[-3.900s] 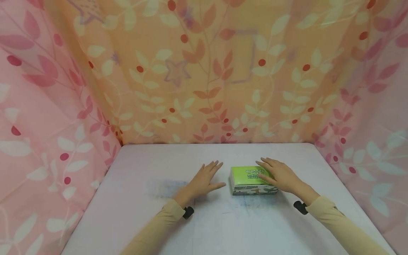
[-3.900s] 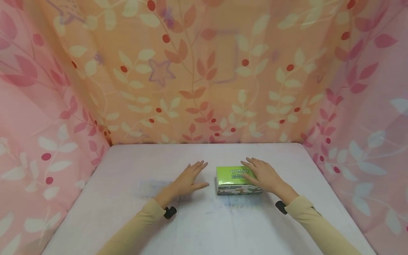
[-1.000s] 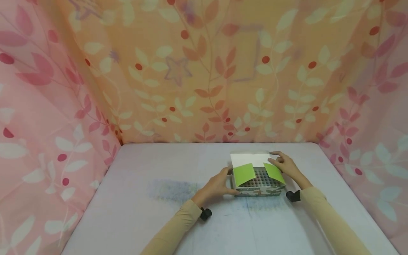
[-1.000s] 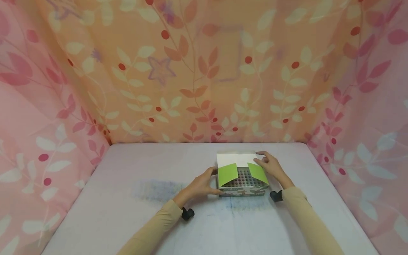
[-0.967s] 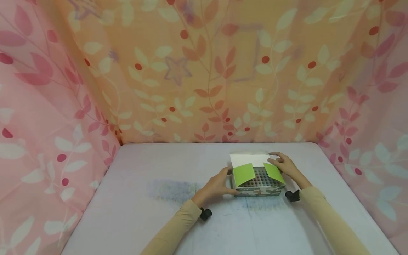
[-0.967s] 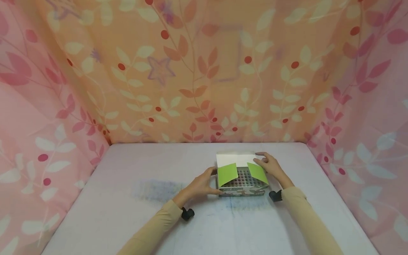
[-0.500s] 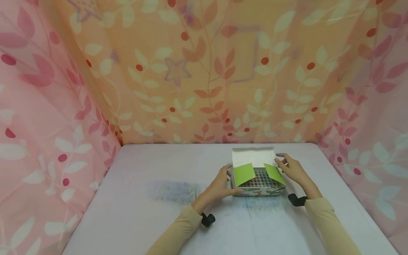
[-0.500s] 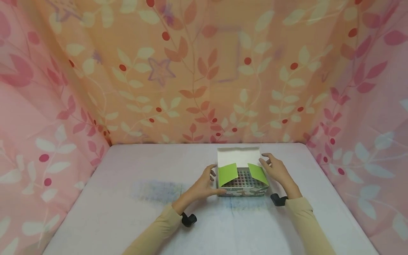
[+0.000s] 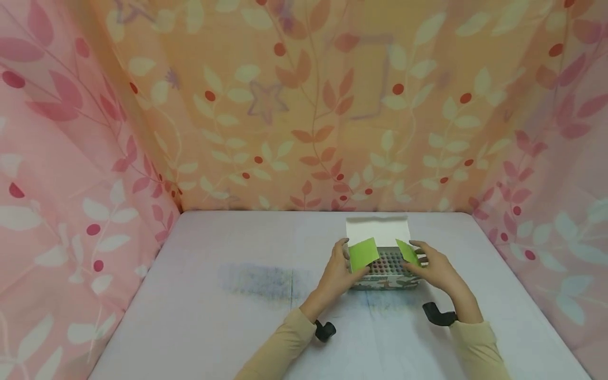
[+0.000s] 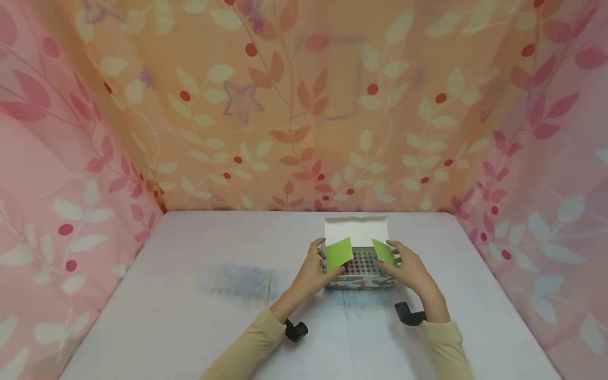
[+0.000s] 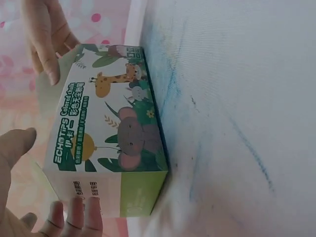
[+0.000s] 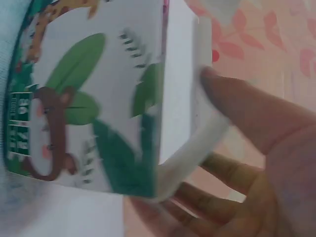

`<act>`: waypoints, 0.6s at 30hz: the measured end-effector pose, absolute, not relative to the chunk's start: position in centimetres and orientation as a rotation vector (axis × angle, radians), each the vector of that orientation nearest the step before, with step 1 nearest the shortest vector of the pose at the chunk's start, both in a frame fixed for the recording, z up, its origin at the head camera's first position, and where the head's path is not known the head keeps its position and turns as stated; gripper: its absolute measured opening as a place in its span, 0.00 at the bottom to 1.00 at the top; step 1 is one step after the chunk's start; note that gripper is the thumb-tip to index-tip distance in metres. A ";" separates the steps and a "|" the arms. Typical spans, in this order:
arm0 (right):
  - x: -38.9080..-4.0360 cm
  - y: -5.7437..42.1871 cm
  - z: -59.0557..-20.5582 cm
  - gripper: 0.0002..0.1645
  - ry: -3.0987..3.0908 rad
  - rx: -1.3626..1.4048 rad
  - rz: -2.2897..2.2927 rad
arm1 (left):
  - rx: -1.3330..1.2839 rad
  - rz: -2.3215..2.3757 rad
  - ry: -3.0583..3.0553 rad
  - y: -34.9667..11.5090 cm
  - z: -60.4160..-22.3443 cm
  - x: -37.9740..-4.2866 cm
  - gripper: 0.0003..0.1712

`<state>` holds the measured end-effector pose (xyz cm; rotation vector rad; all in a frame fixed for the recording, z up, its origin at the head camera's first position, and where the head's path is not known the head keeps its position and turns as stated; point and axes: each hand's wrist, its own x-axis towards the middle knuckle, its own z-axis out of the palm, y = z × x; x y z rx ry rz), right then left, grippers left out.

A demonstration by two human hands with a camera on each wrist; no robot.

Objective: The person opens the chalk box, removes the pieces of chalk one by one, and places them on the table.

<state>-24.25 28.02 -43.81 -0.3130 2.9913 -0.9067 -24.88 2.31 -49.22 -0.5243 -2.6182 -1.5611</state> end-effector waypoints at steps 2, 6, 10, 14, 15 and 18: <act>-24.2 28.5 -44.2 0.38 2.986 -0.244 -0.980 | -0.513 -1.639 -2.582 2.1 -49.3 -24.8 0.47; -23.8 30.1 -45.0 0.33 2.987 -0.104 -1.113 | -0.499 -1.817 -2.517 1.5 -49.6 -24.5 0.37; -23.6 31.4 -46.4 0.34 3.007 0.018 -1.310 | -0.422 -1.967 -2.466 0.8 -50.1 -24.2 0.30; -24.0 32.5 -49.2 0.39 2.879 0.168 -1.609 | -0.331 -2.164 -2.370 0.1 -51.2 -24.2 0.28; -24.1 32.7 -49.7 0.39 2.814 0.206 -1.682 | -0.289 -2.293 -2.313 0.0 -51.4 -24.2 0.26; -23.9 33.2 -51.0 0.31 2.443 0.250 -2.003 | -0.147 -2.723 -2.054 0.0 -52.1 -24.2 0.19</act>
